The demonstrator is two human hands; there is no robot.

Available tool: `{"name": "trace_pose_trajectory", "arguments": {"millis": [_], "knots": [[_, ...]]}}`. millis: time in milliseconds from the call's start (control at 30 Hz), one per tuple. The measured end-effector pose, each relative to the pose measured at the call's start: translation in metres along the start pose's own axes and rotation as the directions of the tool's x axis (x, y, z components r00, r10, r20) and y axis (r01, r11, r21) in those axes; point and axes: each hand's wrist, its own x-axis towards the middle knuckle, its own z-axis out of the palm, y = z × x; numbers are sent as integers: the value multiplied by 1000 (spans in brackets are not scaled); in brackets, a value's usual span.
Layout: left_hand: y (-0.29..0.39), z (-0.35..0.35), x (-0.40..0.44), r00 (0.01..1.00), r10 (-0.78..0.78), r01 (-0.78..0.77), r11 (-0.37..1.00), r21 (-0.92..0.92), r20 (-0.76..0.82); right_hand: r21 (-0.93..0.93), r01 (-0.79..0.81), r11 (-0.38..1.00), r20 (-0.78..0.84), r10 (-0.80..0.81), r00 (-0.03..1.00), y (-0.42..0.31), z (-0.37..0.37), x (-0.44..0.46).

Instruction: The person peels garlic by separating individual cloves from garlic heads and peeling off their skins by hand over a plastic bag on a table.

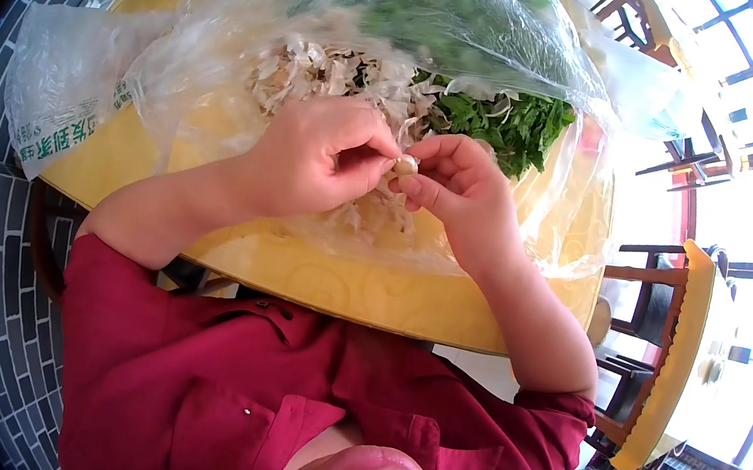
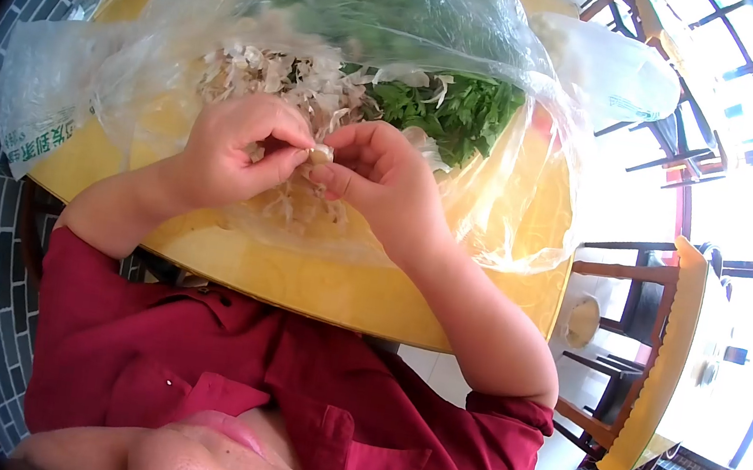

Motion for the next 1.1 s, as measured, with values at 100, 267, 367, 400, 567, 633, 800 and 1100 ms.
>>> {"name": "trace_pose_trajectory", "arguments": {"millis": [100, 267, 367, 400, 567, 633, 800, 1100], "knots": [[2, 1, -1, 998, 36, -35, 999, 35, -45, -35, 9, 999, 2, -9, 1000, 0, 3, -3], [5, 1, -4, 998, 36, -33, 998, 57, -42, -81, 8, 997, 14, -6, 1000, 2, 3, -4], [2, 0, -5, 995, -102, 103, 971, -217, 14, -41, 28, 999, 12, -28, 1000, 0, 5, -5], [2, 0, -5, 994, -111, 112, 963, -245, 19, -52, 39, 998, 19, -38, 999, 0, 3, -5], [1, 1, -4, 980, -189, 200, 904, -378, 66, -58, 74, 996, 5, -73, 997, 1, 1, -7], [4, -3, -3, 979, -176, 202, 914, -351, 107, -70, 119, 990, -16, -121, 993, 2, 2, -7], [-1, -3, -4, 990, -99, 123, 953, -276, 100, -155, 188, 970, 0, -191, 982, 4, 4, -9], [1, -4, -3, 999, -16, 7, 969, -248, -33, -20, 120, 993, 114, -117, 987, -1, 3, -11]]}}
